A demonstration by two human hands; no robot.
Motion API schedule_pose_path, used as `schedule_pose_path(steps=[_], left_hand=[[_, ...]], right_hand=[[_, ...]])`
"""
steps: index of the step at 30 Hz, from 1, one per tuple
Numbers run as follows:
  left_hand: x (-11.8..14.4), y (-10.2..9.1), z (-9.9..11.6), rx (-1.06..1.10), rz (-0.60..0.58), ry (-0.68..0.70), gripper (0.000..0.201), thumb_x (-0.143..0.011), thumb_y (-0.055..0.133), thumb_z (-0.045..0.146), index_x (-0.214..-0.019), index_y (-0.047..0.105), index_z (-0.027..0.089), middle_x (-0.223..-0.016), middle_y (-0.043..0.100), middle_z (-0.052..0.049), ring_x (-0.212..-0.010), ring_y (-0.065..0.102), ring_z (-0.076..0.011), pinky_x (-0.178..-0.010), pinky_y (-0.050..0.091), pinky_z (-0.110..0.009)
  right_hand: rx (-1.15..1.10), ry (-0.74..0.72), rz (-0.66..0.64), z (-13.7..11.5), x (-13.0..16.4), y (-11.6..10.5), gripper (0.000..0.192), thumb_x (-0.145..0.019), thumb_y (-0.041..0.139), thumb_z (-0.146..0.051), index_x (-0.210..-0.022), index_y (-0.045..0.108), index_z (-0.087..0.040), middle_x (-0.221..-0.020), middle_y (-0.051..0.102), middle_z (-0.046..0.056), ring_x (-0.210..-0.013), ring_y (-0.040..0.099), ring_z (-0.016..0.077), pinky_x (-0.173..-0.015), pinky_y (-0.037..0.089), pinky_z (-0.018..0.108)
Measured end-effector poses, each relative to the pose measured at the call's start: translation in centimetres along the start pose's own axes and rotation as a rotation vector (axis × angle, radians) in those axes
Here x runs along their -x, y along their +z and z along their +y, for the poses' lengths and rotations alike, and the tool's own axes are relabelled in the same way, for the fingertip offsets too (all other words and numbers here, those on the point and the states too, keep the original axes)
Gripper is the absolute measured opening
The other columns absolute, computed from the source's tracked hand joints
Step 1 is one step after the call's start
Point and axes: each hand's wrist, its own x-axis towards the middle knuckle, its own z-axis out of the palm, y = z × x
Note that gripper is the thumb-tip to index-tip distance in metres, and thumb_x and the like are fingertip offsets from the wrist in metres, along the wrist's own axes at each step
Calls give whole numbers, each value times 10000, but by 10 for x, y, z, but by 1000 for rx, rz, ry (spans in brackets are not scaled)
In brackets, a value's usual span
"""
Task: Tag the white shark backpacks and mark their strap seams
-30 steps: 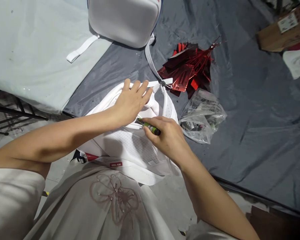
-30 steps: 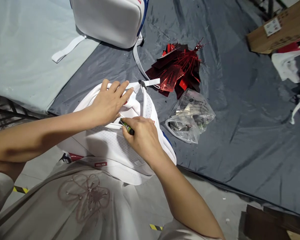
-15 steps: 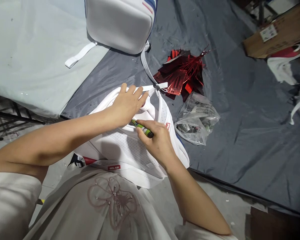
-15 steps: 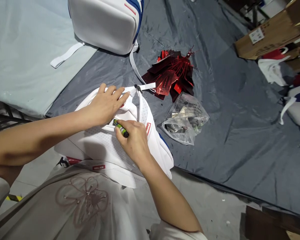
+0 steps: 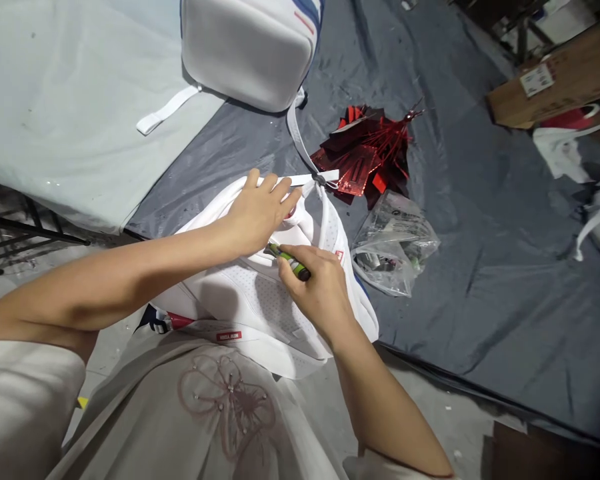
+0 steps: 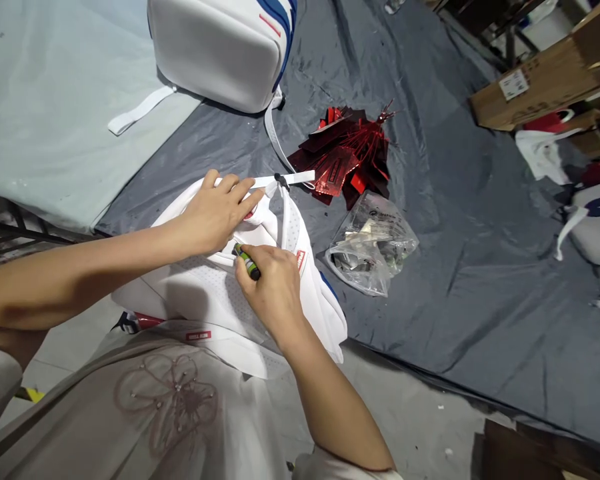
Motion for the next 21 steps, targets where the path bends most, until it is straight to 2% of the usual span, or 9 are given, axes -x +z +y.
schedule_pose_path(steps=[4, 8, 13, 15, 18, 21], left_hand=[[0, -1, -1, 15, -11, 2, 721, -872, 546, 148, -1542, 279, 144, -1574, 358, -168, -1364, 393, -350, -1140, 271, -524], [1, -6, 0, -23, -39, 12, 706, -885, 542, 144, -1540, 278, 116, -1584, 335, -176, -1361, 395, -353, -1142, 287, -524], [1, -11, 0, 28, -81, -2, 771, -866, 622, 202, -1545, 262, 142, -1596, 306, -184, -1395, 356, -359, -1154, 256, -541], [0, -15, -4, 42, -111, 12, 841, -843, 670, 245, -1559, 238, 161, -1625, 239, -195, -1428, 311, -376, -1165, 233, -558], [1, -26, -14, 6, -258, -4, 1073, -769, 768, 338, -1599, 97, 234, -1677, 32, -175, -1495, 160, -427, -1167, 235, -591], [9, -38, -19, -14, -402, -149, 1243, -732, 810, 372, -1593, -85, 309, -1676, -111, -148, -1484, 167, -461, -1090, 385, -574]], right_hand=[[22, 21, 31, -1, -1, 2, 267, -894, 579, -272, -1043, 773, -166, -970, 770, 88, -898, 713, 274, -884, 488, 417], [-76, 9, 22, -4, -2, 5, 268, -894, 574, -269, -1052, 772, -181, -998, 770, 79, -928, 713, 253, -879, 505, 375], [-65, 41, 52, -4, -2, 8, 270, -890, 581, -263, -1053, 779, -179, -993, 771, 93, -924, 716, 269, -887, 506, 391], [-106, 47, 40, -1, 0, 9, 278, -892, 581, -269, -1067, 778, -180, -966, 775, 91, -882, 724, 262, -839, 519, 369], [-128, 51, 84, 6, 4, 10, 280, -886, 586, -267, -1067, 779, -176, -930, 778, 91, -838, 730, 275, -815, 519, 386], [-229, -21, 132, 9, 5, 17, 277, -882, 589, -264, -1076, 774, -191, -989, 776, 81, -884, 732, 269, -852, 515, 393]])
